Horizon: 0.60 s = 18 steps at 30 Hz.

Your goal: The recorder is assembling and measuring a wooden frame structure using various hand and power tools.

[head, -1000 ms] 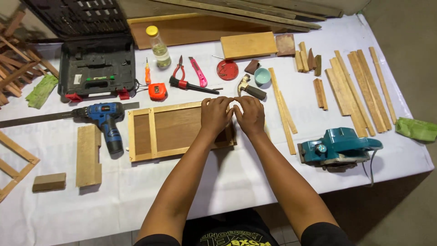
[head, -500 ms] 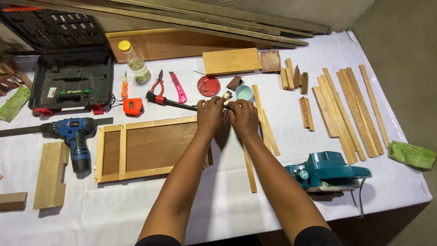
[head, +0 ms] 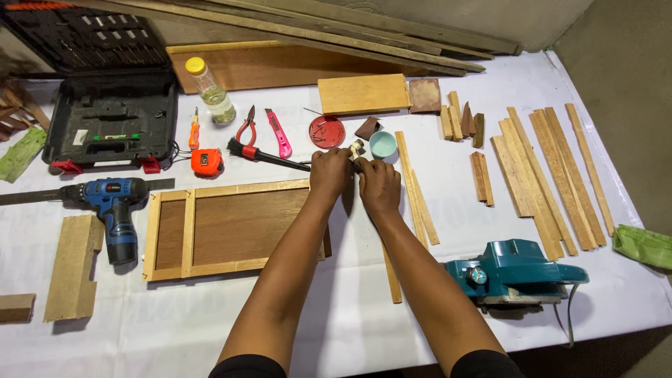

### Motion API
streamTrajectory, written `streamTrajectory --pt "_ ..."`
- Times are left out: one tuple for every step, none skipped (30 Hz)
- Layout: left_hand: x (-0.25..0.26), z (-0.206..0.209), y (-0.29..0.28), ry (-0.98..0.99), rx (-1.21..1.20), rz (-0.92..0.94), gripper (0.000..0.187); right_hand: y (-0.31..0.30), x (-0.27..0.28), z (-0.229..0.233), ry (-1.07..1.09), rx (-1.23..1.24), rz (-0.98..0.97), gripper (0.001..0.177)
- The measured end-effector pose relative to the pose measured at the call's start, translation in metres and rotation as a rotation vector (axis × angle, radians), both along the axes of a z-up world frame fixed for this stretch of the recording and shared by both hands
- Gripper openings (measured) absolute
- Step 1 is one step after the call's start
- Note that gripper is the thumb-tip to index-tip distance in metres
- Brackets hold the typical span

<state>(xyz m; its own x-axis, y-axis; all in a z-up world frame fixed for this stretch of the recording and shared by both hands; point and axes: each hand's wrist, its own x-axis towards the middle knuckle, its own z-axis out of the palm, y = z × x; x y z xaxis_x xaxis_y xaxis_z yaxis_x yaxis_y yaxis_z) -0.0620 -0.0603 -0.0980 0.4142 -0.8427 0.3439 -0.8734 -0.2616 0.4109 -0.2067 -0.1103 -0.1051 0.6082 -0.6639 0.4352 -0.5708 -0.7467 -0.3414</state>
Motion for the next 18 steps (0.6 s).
streamTrajectory --pt "0.001 0.006 0.004 0.015 -0.056 -0.001 0.019 0.003 0.001 0.002 -0.016 -0.025 -0.005 0.040" --pt "0.002 0.012 0.008 0.030 -0.111 -0.003 0.021 0.007 0.002 0.005 -0.033 -0.050 -0.011 0.042" --pt "0.006 0.013 0.010 0.030 -0.110 -0.003 0.021 0.010 0.005 0.010 -0.032 -0.049 -0.011 0.042" --pt "0.011 0.013 0.014 0.004 -0.186 -0.008 0.023 0.013 0.009 0.014 -0.064 -0.092 -0.003 0.044" --pt "0.015 0.012 0.021 -0.020 -0.256 -0.011 0.025 0.019 0.012 0.017 -0.092 -0.130 0.007 0.046" --pt "0.019 0.020 0.029 -0.017 -0.249 -0.009 0.025 0.026 0.016 0.024 -0.089 -0.124 0.008 0.046" --pt "0.023 0.027 0.039 0.001 -0.244 -0.014 0.020 0.034 0.022 0.030 -0.082 -0.140 0.005 0.047" --pt "0.029 0.035 0.050 0.018 -0.239 -0.020 0.016 0.043 0.028 0.037 -0.076 -0.156 0.001 0.049" --pt "0.035 0.038 0.061 0.020 -0.231 -0.012 0.016 0.053 0.035 0.044 -0.074 -0.147 0.009 0.049" --pt "0.042 0.042 0.073 0.003 -0.259 -0.016 0.016 0.064 0.043 0.052 -0.074 -0.131 0.032 0.047" --pt "0.047 0.044 0.085 -0.014 -0.287 -0.020 0.015 0.075 0.049 0.059 -0.074 -0.116 0.054 0.047" --pt "0.052 0.046 0.102 -0.012 -0.280 -0.012 0.015 0.089 0.055 0.061 -0.072 -0.108 0.061 0.047" --pt "0.059 0.051 0.113 -0.016 -0.296 -0.009 0.015 0.099 0.062 0.065 -0.076 -0.110 0.074 0.047" --pt "0.066 0.055 0.125 -0.019 -0.311 -0.005 0.016 0.108 0.070 0.070 -0.080 -0.113 0.088 0.047" --pt "0.074 0.057 0.137 -0.021 -0.311 0.001 0.016 0.119 0.077 0.072 -0.081 -0.112 0.094 0.047" --pt "0.082 0.058 0.148 -0.030 -0.308 0.011 0.014 0.129 0.084 0.073 -0.096 -0.119 0.123 0.049" --pt "0.091 0.059 0.159 -0.042 -0.306 0.020 0.013 0.139 0.092 0.074 -0.115 -0.127 0.150 0.050" --pt "0.100 0.063 0.171 -0.048 -0.306 0.026 0.013 0.150 0.100 0.077 -0.119 -0.127 0.157 0.050"
